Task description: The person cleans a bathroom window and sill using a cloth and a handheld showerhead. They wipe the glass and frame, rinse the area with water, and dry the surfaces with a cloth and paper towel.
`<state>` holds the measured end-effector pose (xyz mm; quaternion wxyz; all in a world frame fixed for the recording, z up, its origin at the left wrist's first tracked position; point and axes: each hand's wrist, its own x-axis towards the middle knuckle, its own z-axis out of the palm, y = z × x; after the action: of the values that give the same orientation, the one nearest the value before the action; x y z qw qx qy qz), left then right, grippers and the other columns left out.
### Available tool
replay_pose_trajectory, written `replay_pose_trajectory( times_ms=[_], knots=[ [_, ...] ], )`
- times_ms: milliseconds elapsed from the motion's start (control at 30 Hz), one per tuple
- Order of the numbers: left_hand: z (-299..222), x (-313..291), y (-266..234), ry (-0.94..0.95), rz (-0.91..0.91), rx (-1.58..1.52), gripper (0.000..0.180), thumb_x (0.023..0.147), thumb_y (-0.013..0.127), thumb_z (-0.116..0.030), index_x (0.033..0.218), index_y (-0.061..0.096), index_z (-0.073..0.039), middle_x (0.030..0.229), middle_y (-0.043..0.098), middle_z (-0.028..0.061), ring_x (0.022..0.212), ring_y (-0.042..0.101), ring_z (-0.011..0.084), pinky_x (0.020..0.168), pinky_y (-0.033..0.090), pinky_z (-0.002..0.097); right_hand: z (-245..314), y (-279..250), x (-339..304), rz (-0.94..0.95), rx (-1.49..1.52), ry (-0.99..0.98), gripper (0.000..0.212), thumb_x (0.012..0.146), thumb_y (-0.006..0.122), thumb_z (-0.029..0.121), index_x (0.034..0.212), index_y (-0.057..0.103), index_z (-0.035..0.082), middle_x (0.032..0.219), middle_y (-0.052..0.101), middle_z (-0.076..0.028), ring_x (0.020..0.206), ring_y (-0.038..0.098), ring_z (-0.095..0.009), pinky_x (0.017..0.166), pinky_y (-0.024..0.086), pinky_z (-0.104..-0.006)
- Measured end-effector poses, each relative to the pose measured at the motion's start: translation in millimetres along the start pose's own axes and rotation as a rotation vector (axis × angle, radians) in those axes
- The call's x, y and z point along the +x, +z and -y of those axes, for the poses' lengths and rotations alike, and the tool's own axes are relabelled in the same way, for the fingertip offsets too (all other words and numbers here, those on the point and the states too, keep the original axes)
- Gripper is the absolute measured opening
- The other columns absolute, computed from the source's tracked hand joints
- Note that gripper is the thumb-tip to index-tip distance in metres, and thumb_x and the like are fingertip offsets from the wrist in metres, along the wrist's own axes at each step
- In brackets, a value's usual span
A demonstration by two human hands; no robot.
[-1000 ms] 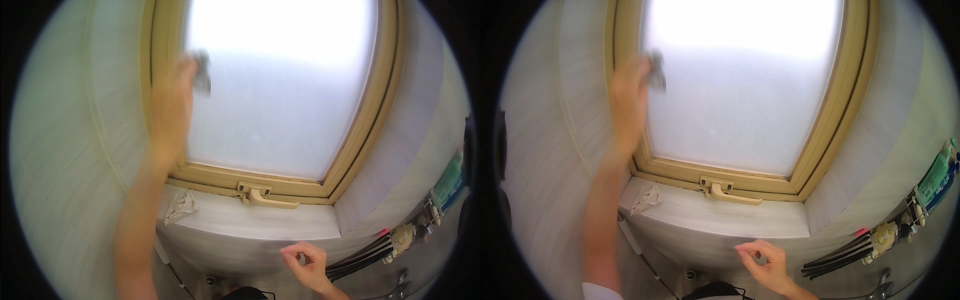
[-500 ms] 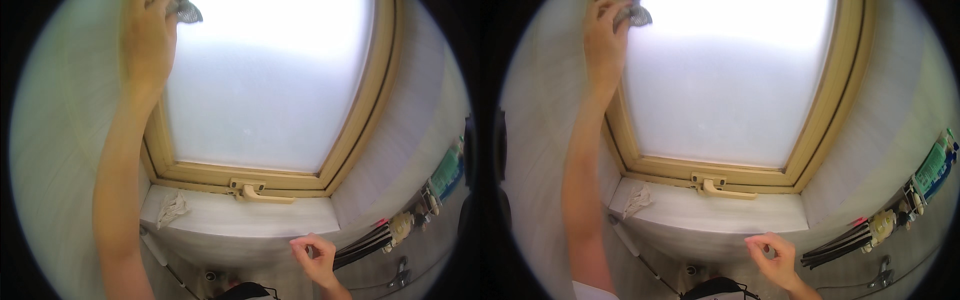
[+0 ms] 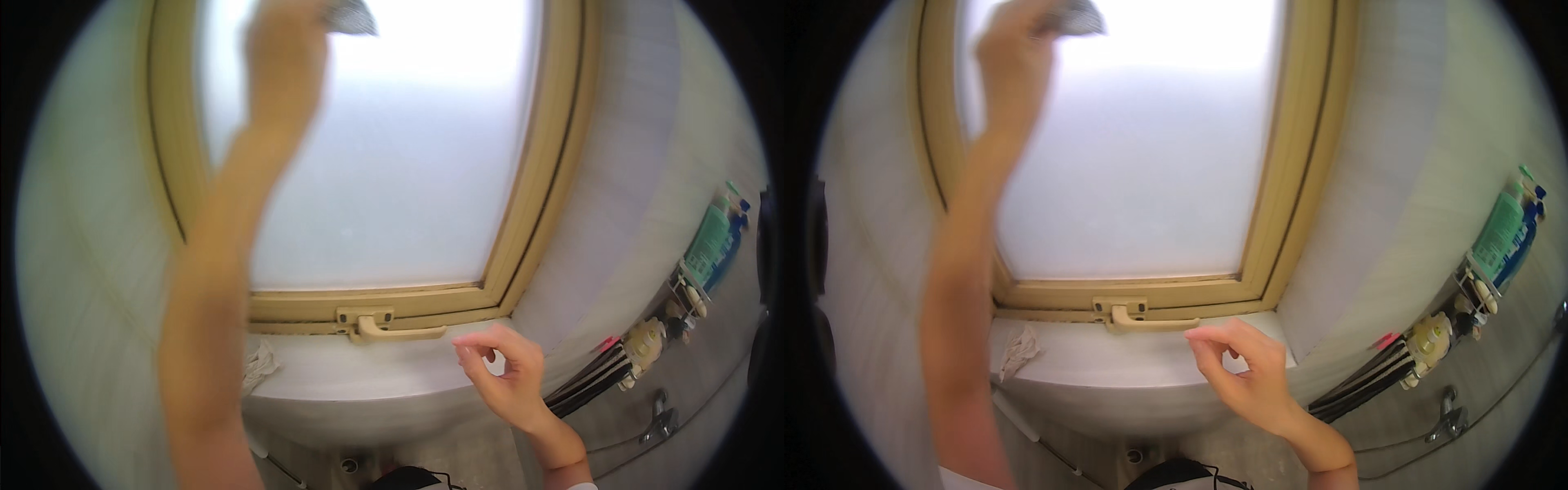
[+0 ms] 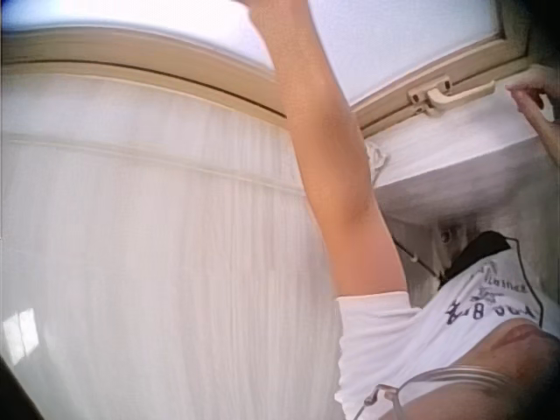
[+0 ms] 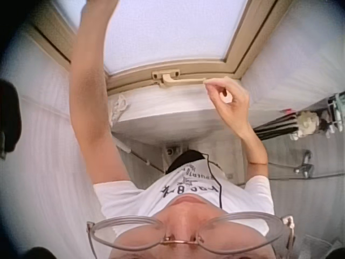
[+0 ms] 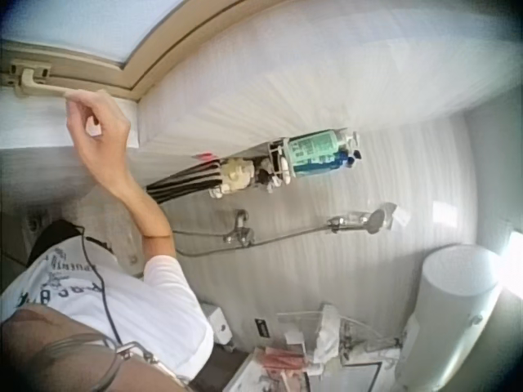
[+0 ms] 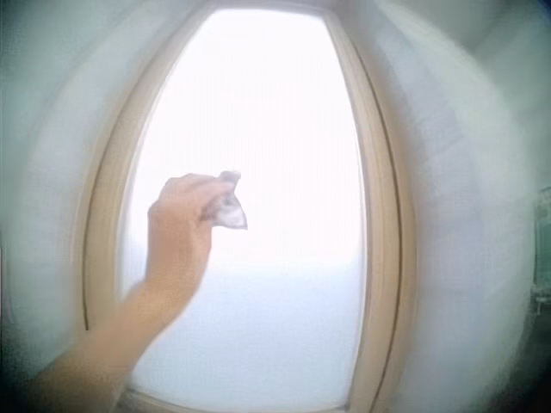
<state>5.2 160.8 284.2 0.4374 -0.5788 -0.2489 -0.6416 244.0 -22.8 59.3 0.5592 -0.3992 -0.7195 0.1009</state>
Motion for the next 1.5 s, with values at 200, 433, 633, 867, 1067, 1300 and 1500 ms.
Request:
replay_pose_trajectory(
  times_ms=[200, 433, 633, 867, 1067, 1300, 1500],
  knots=[
    [-138, -131, 33, 0.438, 0.231, -0.456, 0.014, 0.078, 0.066, -0.001, 0.091, 0.064, -0.006, 0.088, 0.062, 0.0061, 0.094, 0.065, 0.0222, 0.073, 0.057, 0.0325, -2, -29, -37, -0.002, -0.086, 0.031, 0.018, 0.085, 0.073, -0.002, 0.101, 0.075, 0.006, 0.072, 0.064, -0.004, 0.061, 0.059, -0.012, 0.056, 0.046, -0.0255],
    [-15, 79, 58, 0.222, -0.004, -0.124, 0.024, 0.087, 0.061, 0.004, 0.107, 0.073, -0.003, 0.104, 0.073, 0.0118, 0.094, 0.066, 0.0266, 0.084, 0.055, 0.0352, -4, -51, -64, -0.089, -0.002, 0.094, 0.016, 0.083, 0.073, -0.002, 0.098, 0.076, 0.005, 0.072, 0.068, -0.004, 0.062, 0.059, -0.01, 0.056, 0.044, -0.0249],
    [-151, 30, 90, 0.229, 0.082, -0.312, 0.018, 0.089, 0.061, 0.001, 0.105, 0.071, -0.001, 0.099, 0.07, 0.0123, 0.093, 0.065, 0.0241, 0.079, 0.053, 0.0347, -11, -76, -81, -0.211, -0.095, 0.22, 0.014, 0.083, 0.073, -0.001, 0.095, 0.077, 0.004, 0.073, 0.069, -0.002, 0.063, 0.055, -0.01, 0.057, 0.042, -0.0243],
    [-144, -123, 32, 0.552, 0.297, -0.452, 0.024, 0.082, 0.066, -0.002, 0.106, 0.067, -0.008, 0.091, 0.064, 0.0044, 0.092, 0.061, 0.0202, 0.071, 0.059, 0.0274, 0, -71, -92, -0.09, -0.032, 0.169, 0.017, 0.085, 0.073, -0.001, 0.101, 0.076, 0.005, 0.077, 0.07, -0.003, 0.065, 0.061, -0.01, 0.061, 0.048, -0.025],
    [-101, 112, 99, 0.072, -0.011, -0.429, 0.025, 0.095, 0.062, -0.003, 0.118, 0.07, 0.001, 0.115, 0.073, 0.0163, 0.111, 0.068, 0.026, 0.101, 0.054, 0.036, 12, -77, -89, -0.128, -0.043, 0.202, 0.014, 0.085, 0.074, 0.0, 0.098, 0.076, 0.004, 0.076, 0.07, -0.003, 0.064, 0.059, -0.01, 0.06, 0.045, -0.0246],
    [-167, 86, 112, 0.153, 0.143, -0.465, 0.021, 0.091, 0.062, -0.001, 0.111, 0.07, -0.002, 0.104, 0.072, 0.0136, 0.099, 0.066, 0.0286, 0.088, 0.053, 0.0393, -2, -83, -104, -0.249, -0.037, 0.278, 0.013, 0.084, 0.073, -0.001, 0.096, 0.076, 0.002, 0.074, 0.07, -0.003, 0.063, 0.058, -0.009, 0.058, 0.042, -0.0237],
    [-184, -112, 59, 0.494, 0.304, -0.649, 0.018, 0.078, 0.069, 0.0, 0.093, 0.069, -0.009, 0.095, 0.07, 0.0033, 0.09, 0.064, 0.0255, 0.074, 0.06, 0.0332, 0, -93, -127, -0.253, -0.004, 0.31, 0.013, 0.085, 0.073, -0.001, 0.097, 0.077, 0.002, 0.075, 0.071, -0.004, 0.065, 0.061, -0.009, 0.058, 0.043, -0.0237]
  ],
)
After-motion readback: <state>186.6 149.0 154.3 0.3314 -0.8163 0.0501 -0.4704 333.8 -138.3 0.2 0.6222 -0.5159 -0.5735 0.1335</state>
